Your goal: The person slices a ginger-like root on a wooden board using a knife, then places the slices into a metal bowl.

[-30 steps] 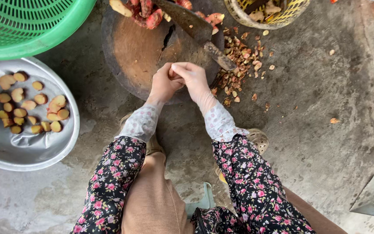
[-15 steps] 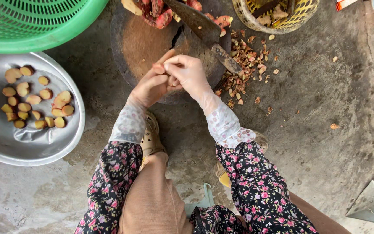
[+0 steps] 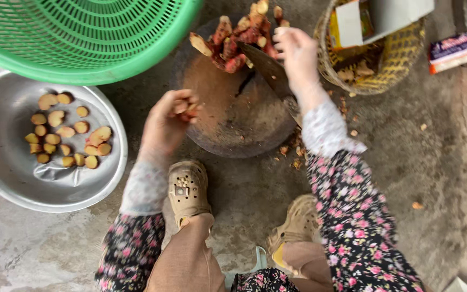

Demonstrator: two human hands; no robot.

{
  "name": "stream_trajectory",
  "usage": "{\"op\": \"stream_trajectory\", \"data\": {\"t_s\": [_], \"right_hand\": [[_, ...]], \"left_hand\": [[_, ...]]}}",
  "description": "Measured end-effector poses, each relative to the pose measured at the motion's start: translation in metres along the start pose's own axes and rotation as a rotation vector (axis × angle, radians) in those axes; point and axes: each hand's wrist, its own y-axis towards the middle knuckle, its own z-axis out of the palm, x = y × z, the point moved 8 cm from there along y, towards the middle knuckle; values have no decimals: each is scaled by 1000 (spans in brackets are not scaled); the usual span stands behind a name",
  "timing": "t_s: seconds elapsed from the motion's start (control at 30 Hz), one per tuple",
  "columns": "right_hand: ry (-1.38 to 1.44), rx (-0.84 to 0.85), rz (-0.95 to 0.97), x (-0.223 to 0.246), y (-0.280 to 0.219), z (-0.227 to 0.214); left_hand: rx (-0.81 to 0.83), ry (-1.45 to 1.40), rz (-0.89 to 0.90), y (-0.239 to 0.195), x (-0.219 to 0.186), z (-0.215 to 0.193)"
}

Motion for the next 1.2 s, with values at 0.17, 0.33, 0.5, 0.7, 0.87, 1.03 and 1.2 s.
{"op": "stream_trajectory", "data": {"t_s": [0.17,0.33,0.5,0.7,0.87,1.03,1.2], "right_hand": [[-702,-4,-180,-97,86,-41],[-825,45,-137,-153,111,-34],[-669,-134,-255,-85,84,-48],[-115,161,-76,9,-48,-26],[-400,435,-49,-5,-160,48],[-599,362,-311,-25,-192,49],[-900,-8,-197,-38,-174,-48]], "left_hand": [[-411,504,437,-68,-108,-108],[-558,1122,306,-73,-71,-184],[-569,1236,161,-57,-5,-163],[-495,1374,-90,-64,18,-117],[-599,1891,450,-105,2,-48],[-86,1667,579,-75,28,6],[193,2013,691,4,114,62]]}}
